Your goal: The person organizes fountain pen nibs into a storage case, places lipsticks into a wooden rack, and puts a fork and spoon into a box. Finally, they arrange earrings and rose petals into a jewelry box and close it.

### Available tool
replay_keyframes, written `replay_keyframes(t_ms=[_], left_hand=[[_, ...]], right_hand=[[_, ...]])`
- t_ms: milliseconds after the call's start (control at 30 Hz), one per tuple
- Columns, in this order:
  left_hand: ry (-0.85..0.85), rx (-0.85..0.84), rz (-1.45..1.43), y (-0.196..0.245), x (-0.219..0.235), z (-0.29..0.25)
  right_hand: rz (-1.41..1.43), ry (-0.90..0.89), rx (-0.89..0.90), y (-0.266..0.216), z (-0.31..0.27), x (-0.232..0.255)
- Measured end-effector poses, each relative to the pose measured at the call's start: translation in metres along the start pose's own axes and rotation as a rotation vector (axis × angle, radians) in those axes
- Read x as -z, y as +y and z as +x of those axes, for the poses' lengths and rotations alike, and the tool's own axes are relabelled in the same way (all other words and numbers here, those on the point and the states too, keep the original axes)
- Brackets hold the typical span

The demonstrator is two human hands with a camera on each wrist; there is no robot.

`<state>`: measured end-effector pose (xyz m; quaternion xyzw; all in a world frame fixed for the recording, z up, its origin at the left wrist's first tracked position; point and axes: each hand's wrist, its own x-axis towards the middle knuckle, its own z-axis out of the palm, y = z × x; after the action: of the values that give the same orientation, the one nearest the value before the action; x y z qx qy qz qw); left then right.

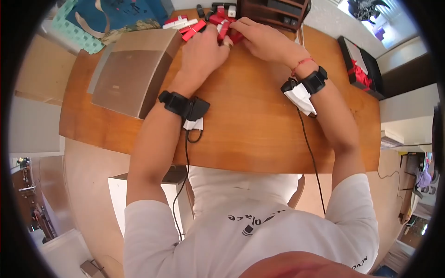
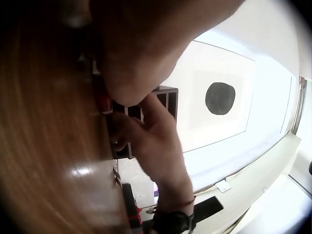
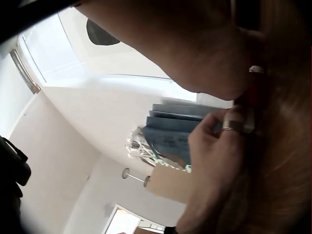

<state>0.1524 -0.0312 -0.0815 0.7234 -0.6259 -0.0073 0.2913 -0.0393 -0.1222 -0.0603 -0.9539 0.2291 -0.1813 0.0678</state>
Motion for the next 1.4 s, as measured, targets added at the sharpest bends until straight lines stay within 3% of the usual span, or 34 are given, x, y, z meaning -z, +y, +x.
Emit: replay_keyframes(t_ms=[33,100,133,167,233,333,433,500,533,600,667,733,767,800,833,900,967,1033,1100,1167,1200,1300,1400], left_hand=[[0.092,-0.068,-0.061,0.0,0.0,-0.003],[0.045,0.053,-0.002,-0.001,-0.003,0.004],[0.024,0.022,0.0,-0.007,-0.005,0.008],[0.006,-0.013,0.004,-0.009,-0.004,0.009],[0.134,-0.115,-0.187,0.005,0.003,0.0],[0.187,-0.148,-0.221,0.015,0.006,0.002],[0.075,-0.025,-0.311,0.019,0.008,-0.001],[0.203,-0.201,-0.469,0.013,-0.007,0.0],[0.191,-0.207,-0.476,0.012,-0.007,0.002],[-0.038,-0.19,-0.425,0.009,-0.008,0.0],[-0.056,-0.239,-0.385,0.007,-0.01,0.002],[-0.177,-0.239,-0.444,0.005,-0.008,0.001],[-0.215,-0.296,-0.317,0.005,-0.003,0.001],[-0.218,-0.305,-0.253,0.007,0.002,0.001],[-0.227,-0.312,-0.191,0.009,0.003,-0.001],[-0.223,-0.268,-0.216,0.012,0.004,-0.003],[-0.211,-0.226,-0.241,0.011,0.008,-0.001],[-0.033,-0.171,-0.175,0.008,0.014,0.001],[-0.01,-0.119,-0.088,0.001,0.021,0.004],[0.142,-0.083,0.047,-0.006,0.022,0.007],[0.128,-0.005,0.101,-0.005,0.026,0.008],[0.204,0.016,0.169,-0.009,0.026,0.008],[0.15,-0.052,0.258,-0.02,0.022,0.008]], right_hand=[[0.01,-0.012,-0.02,0.004,-0.004,-0.006],[-0.02,0.122,0.11,0.016,-0.013,-0.024],[0.037,0.076,0.07,0.021,-0.016,-0.029],[0.104,0.17,0.115,0.004,-0.028,-0.01],[0.035,0.247,0.11,-0.003,-0.038,-0.002],[0.005,0.241,0.076,0.008,-0.049,-0.01],[0.02,0.198,0.011,0.009,-0.063,-0.003],[0.039,0.175,-0.028,0.011,-0.073,0.002],[0.121,0.215,-0.073,0.013,-0.078,0.002],[0.22,0.239,-0.142,0.011,-0.096,-0.005],[0.464,0.271,-0.257,0.012,-0.094,0.001],[0.364,0.273,-0.203,0.018,-0.1,0.003],[0.267,0.252,-0.178,0.021,-0.102,-0.001],[0.266,0.401,-0.095,0.018,-0.099,-0.006],[0.271,0.419,-0.089,0.019,-0.099,-0.011],[0.321,0.282,-0.169,0.023,-0.099,-0.011],[0.359,0.31,-0.169,0.02,-0.1,-0.01],[0.378,0.29,-0.161,0.019,-0.103,-0.01],[0.402,0.287,-0.162,0.015,-0.109,-0.007],[0.412,0.273,-0.184,0.014,-0.115,-0.006],[0.41,0.279,-0.177,0.013,-0.117,-0.005],[0.417,0.31,-0.189,0.01,-0.122,-0.002],[0.494,0.322,-0.205,0.009,-0.12,-0.003]])
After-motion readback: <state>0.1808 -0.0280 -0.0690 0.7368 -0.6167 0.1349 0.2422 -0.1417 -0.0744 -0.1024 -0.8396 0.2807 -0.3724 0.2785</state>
